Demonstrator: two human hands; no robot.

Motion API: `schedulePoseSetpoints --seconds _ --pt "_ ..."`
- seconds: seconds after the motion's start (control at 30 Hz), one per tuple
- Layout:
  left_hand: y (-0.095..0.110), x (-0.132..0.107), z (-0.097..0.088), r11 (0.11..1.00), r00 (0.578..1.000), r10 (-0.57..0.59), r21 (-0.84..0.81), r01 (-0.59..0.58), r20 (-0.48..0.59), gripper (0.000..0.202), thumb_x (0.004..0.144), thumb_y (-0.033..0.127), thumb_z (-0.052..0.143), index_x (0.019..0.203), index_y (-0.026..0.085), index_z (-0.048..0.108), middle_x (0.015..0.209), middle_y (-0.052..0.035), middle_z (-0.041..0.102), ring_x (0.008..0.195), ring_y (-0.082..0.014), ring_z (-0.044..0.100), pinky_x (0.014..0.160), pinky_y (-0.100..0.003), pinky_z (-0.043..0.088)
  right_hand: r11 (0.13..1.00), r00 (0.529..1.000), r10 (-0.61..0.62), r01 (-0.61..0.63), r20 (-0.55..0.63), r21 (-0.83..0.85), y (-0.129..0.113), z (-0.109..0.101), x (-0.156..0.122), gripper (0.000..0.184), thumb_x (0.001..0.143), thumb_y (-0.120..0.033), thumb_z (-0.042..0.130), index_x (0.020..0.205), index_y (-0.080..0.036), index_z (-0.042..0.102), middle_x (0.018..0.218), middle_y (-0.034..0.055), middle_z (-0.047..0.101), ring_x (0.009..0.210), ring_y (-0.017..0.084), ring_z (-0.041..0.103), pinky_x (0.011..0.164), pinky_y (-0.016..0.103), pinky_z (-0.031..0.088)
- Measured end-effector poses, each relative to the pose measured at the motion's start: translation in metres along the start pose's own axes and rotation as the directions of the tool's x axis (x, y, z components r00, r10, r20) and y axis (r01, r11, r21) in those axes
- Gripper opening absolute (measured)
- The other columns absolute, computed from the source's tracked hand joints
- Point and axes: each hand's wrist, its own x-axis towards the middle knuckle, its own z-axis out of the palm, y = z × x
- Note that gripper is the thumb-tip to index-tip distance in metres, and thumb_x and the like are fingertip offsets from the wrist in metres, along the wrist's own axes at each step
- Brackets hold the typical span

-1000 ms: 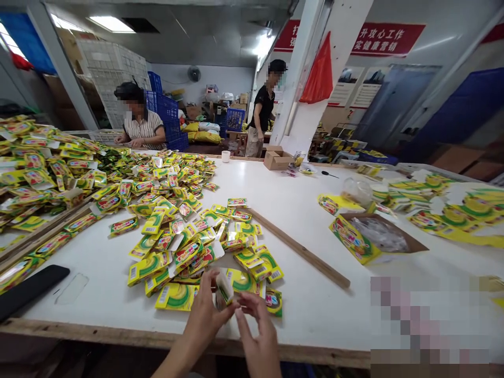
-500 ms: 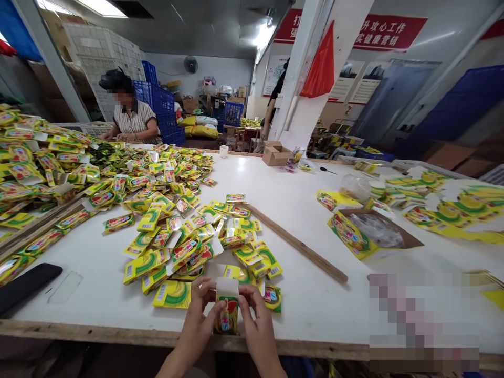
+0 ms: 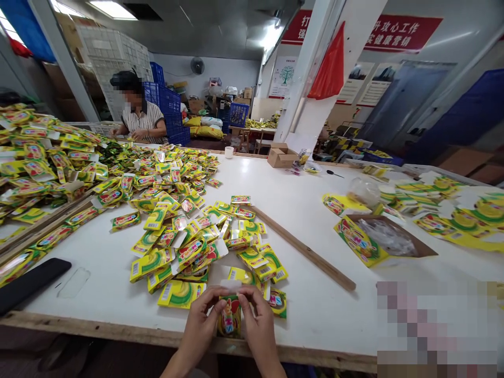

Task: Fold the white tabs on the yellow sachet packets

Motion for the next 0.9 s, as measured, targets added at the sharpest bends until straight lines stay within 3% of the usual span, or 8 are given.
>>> schedulePoseSetpoints --seconds 0.13,0.2,0.33,0.43,0.6,0.9 --pt "-0.002 0.0 0.004 0.988 0.997 -0.06 -0.147 0.052 -0.045 0.041 0.084 0.032 0.063 0.123 0.024 0.053 0.102 -0.0074 0.071 0.094 -0.0232 0.068 0.084 -0.036 0.054 0.994 0.996 0.071 -0.066 -0.06 0.081 0.01 0.004 -0.002 0.03 0.088 -0.032 0.06 0.115 -0.02 0.058 0.094 0.0069 0.07 0.086 0.02 0.069 0.077 0.029 0.055" --pt "-0.002 0.002 0.005 0.985 0.998 -0.063 -0.159 0.059 -0.019 0.043 0.084 0.032 0.063 0.125 0.023 0.051 0.105 -0.0085 0.07 0.098 -0.0239 0.067 0.088 -0.037 0.053 0.994 0.997 0.077 -0.075 -0.028 0.074 0.012 0.003 -0.001 0.03 0.088 -0.033 0.059 0.115 -0.02 0.06 0.099 0.0084 0.07 0.09 0.021 0.068 0.078 0.029 0.055" --pt "-0.003 0.008 0.004 0.994 0.999 -0.043 -0.099 0.045 0.02 0.021 0.085 0.031 0.061 0.103 0.02 0.062 0.107 -0.0094 0.069 0.102 -0.0263 0.066 0.088 -0.038 0.053 0.998 0.998 0.06 -0.061 0.013 0.02 0.01 -0.003 0.001 0.019 0.089 -0.035 0.059 0.094 -0.019 0.068 0.093 0.0072 0.071 0.089 0.021 0.068 0.077 0.026 0.054" --pt "-0.003 0.009 0.003 0.999 0.999 -0.01 -0.039 0.011 0.034 0.013 0.086 0.03 0.061 0.092 0.019 0.063 0.106 -0.01 0.069 0.105 -0.0267 0.064 0.089 -0.037 0.052 1.0 0.998 0.027 -0.028 0.052 0.006 0.008 -0.004 0.0 0.016 0.089 -0.034 0.059 0.09 -0.02 0.066 0.097 0.007 0.07 0.092 0.021 0.066 0.08 0.026 0.053" --pt "0.0 0.008 0.004 1.0 0.999 0.015 -0.008 -0.015 0.039 0.011 0.087 0.029 0.059 0.089 0.019 0.063 0.097 -0.0083 0.07 0.097 -0.0239 0.066 0.086 -0.034 0.051 0.999 0.997 0.04 -0.04 0.062 0.0 0.004 0.0 -0.003 0.013 0.088 -0.033 0.06 0.089 -0.021 0.065 0.092 0.0056 0.07 0.086 0.02 0.066 0.078 0.026 0.052" --pt "0.004 0.014 0.013 0.996 0.997 -0.018 0.084 0.024 -0.08 0.011 0.083 0.027 0.061 0.087 0.018 0.066 0.08 -0.0041 0.068 0.073 -0.0188 0.063 0.07 -0.026 0.049 0.994 0.999 0.051 -0.05 0.011 -0.093 0.005 0.003 0.005 0.018 0.086 -0.037 0.061 0.09 -0.02 0.066 0.082 0.0036 0.07 0.074 0.019 0.067 0.067 0.022 0.052"
